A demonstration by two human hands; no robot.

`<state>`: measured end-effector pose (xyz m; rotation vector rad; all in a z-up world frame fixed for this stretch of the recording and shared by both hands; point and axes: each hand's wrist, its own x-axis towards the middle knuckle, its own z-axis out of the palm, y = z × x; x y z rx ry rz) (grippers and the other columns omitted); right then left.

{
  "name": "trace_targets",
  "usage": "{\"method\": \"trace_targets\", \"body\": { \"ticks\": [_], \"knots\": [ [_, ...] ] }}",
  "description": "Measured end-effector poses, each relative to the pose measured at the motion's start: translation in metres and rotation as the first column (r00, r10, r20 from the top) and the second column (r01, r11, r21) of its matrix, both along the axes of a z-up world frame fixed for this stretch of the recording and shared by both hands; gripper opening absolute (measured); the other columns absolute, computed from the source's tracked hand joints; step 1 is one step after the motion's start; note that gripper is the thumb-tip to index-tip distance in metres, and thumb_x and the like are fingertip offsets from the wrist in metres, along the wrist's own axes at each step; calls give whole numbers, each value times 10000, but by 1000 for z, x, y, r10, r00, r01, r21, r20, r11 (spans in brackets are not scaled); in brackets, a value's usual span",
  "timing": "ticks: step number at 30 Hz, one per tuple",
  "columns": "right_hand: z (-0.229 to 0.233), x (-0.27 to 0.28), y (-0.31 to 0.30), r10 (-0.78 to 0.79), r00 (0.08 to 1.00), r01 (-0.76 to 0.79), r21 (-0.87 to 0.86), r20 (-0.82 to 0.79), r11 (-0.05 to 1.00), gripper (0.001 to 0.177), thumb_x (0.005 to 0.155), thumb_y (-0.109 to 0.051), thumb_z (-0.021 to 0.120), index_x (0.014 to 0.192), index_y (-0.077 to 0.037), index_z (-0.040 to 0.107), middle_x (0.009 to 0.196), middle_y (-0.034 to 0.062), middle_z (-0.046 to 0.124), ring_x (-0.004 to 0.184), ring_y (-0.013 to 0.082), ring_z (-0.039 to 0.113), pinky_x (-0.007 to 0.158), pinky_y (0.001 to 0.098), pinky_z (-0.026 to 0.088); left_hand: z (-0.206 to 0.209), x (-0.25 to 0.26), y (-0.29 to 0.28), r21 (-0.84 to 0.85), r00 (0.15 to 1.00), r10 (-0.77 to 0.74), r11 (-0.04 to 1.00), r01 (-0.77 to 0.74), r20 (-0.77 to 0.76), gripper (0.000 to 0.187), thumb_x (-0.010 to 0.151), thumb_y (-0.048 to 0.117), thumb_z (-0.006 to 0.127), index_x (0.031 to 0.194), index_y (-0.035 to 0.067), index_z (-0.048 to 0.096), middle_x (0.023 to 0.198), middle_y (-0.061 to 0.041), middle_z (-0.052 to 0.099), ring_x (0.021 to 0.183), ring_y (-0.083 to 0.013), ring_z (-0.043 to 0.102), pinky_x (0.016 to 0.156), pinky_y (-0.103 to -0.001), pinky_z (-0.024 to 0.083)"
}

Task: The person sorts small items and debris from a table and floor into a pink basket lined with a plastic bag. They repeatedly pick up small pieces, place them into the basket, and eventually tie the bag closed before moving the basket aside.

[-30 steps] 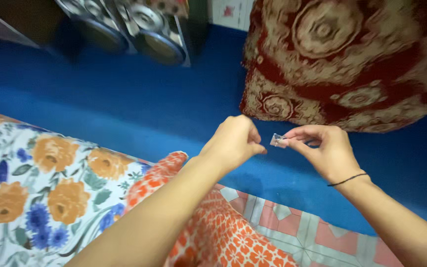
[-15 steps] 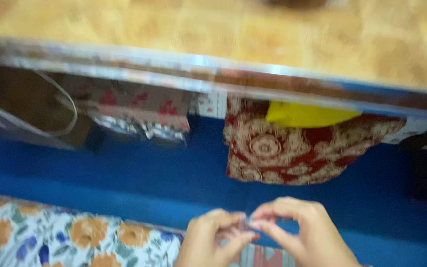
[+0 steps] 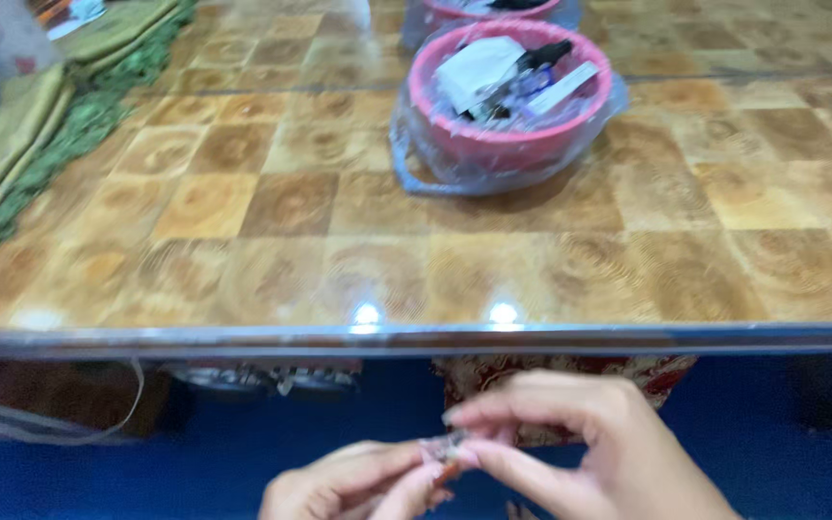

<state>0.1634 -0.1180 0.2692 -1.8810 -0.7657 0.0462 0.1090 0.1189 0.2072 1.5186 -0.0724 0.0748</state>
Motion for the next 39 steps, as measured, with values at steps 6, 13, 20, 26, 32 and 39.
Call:
{"method": "trace_targets", "body": {
  "ticks": [6,13,20,26,32,39],
  "knots": [
    [68,98,-17,-99,960,100,9,262,995,241,874,-239,801,1079,-117,836,1013,2,804,873,73,777,778,250,598,101,105,-30,248,995,60,968,-39,-75,297,863,129,737,1127,18,814,909,-68,876,833,-66,794,762,-222,631],
    [116,228,-39,-175,961,199,-96,213,975,269,781,-229,796,1020,-116,847,870,2,857,749,78,765,677,273,606,160,233,-66,300,989,68,948,-105,130,230,889,149,725,1042,10,827,821,-51,831,710,-66,731,659,-220,576],
    [113,318,-53,-125,971,138,-51,203,989,307,814,-239,806,1079,-83,810,894,16,829,807,59,742,701,245,574,151,317,-83,330,973,140,924,-196,186,197,885,138,748,985,-8,836,751,-61,798,635,-62,675,595,-220,536],
    [91,358,-49,-178,981,180,-21,76,983,256,826,-235,808,1017,-66,829,852,22,819,757,52,713,685,245,567,141,365,-85,318,987,147,934,-162,73,177,883,101,737,973,-30,814,758,-61,794,614,-64,698,563,-220,544],
    [86,398,-42,-163,983,159,49,84,986,243,854,-207,787,1043,-59,826,861,10,815,758,32,677,701,240,567,148,408,-81,361,988,139,920,-153,65,167,880,88,722,951,-34,812,760,-77,802,589,-82,714,541,-225,557],
    [88,419,-41,-253,967,255,70,-42,964,230,847,-191,794,1024,-48,826,869,7,811,761,29,689,700,233,578,164,441,-82,397,997,71,914,-81,40,174,873,108,727,929,-33,811,708,-75,782,534,-95,709,491,-246,546]
  ]
}}
